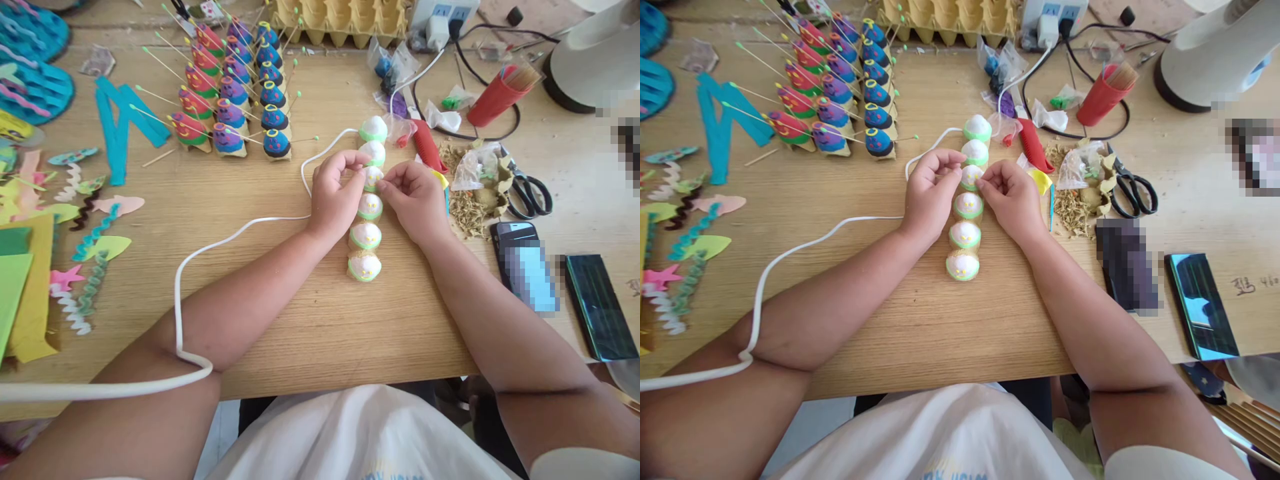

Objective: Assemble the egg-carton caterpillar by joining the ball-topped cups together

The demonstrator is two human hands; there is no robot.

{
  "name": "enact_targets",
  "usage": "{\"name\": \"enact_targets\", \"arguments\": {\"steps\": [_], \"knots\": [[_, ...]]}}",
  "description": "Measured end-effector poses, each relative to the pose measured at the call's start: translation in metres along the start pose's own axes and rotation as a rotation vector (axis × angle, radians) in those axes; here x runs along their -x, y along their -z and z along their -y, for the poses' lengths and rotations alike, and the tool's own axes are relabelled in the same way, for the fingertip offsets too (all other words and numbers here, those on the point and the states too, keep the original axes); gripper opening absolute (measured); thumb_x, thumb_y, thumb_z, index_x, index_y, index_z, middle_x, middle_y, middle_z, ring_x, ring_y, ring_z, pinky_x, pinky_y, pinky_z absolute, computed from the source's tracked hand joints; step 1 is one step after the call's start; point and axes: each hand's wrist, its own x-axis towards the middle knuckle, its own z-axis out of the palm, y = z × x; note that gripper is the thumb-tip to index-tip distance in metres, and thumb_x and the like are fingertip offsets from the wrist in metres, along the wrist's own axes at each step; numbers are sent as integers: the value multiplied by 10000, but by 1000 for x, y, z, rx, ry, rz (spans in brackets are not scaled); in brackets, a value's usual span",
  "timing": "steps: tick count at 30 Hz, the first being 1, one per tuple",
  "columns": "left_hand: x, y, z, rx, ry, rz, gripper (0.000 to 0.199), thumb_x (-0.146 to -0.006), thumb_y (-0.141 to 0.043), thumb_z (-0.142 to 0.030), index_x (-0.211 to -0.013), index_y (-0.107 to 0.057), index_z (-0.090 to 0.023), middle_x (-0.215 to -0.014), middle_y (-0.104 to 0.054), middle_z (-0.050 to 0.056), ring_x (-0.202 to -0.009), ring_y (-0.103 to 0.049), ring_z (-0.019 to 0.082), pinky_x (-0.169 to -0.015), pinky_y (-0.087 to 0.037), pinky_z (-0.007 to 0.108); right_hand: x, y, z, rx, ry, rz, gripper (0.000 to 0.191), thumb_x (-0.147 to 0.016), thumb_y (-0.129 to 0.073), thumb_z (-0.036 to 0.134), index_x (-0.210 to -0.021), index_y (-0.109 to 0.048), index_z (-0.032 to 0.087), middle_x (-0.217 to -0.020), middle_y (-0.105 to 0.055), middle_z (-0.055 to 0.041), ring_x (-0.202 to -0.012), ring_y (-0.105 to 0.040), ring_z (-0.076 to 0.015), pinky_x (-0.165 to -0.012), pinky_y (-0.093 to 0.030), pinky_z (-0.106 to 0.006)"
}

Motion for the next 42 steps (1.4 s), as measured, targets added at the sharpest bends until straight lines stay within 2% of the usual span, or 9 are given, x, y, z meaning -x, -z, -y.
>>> {"name": "enact_targets", "arguments": {"steps": [6,13,23,29,33,35,38,40,42], "knots": [[-2,3,14,21,-35,55,215,-1074,-664,-582,-1116,-735,-384,-1228,-842,-8,-1385,-686,294,-1231,-497,565,0,0,-1,17,11,10,347,-938,-893,500,-855,-677,241,-741,-601,35,-669,-490,-115,-602,-403,-292],[-4,5,19,-98,-72,132,413,-1175,-428,-640,-1229,-667,-308,-1284,-843,6,-1560,-568,265,-1296,-423,592,-1,0,-3,-29,3,-14,305,-946,-882,445,-855,-673,243,-758,-614,29,-681,-487,-117,-617,-405,-296],[-3,5,10,-144,-68,98,512,-1138,-416,-730,-1185,-669,-288,-1253,-839,29,-1428,-668,239,-1189,-510,558,1,1,-2,-183,-33,1,323,-1015,-762,510,-848,-673,248,-727,-577,16,-710,-546,-140,-632,-450,-303],[2,2,1,-14,-52,-11,342,-1043,-675,-706,-1065,-736,-370,-1143,-823,3,-1127,-757,240,-1077,-585,548,2,2,-1,-335,-122,-41,487,-1017,-668,740,-880,-664,273,-706,-582,15,-622,-525,-135,-551,-428,-292],[4,3,0,-35,-66,-37,336,-1053,-660,-722,-1064,-742,-396,-1138,-823,1,-1118,-746,256,-1074,-581,577,0,4,6,-538,-153,-136,536,-979,-647,818,-900,-677,289,-746,-615,14,-556,-461,-116,-451,-335,-277],[5,4,-4,-99,-101,-36,347,-1075,-626,-716,-1091,-739,-389,-1153,-818,8,-1154,-730,265,-1130,-559,599,-1,6,9,-690,-176,-148,509,-981,-644,805,-939,-694,300,-778,-652,14,-572,-518,-117,-445,-369,-259],[9,8,-12,-244,-206,18,360,-1089,-613,-696,-1144,-734,-362,-1185,-807,38,-1223,-697,281,-1197,-516,613,1,11,15,-873,-216,-85,480,-1010,-597,788,-1070,-714,327,-940,-779,2,-866,-762,-173,-713,-640,-299],[11,10,-18,-310,-297,38,342,-1085,-627,-685,-1157,-739,-370,-1198,-792,36,-1231,-692,278,-1206,-509,591,3,15,19,-964,-221,-18,519,-1009,-562,815,-1173,-713,347,-1127,-838,-3,-1147,-802,-218,-957,-689,-386],[14,11,-22,-368,-365,38,344,-1092,-616,-674,-1195,-747,-373,-1238,-762,39,-1274,-681,283,-1235,-489,583,5,18,22,-1015,-204,50,575,-991,-541,853,-1251,-705,368,-1280,-845,-1,-1323,-766,-241,-1079,-670,-438]]}}
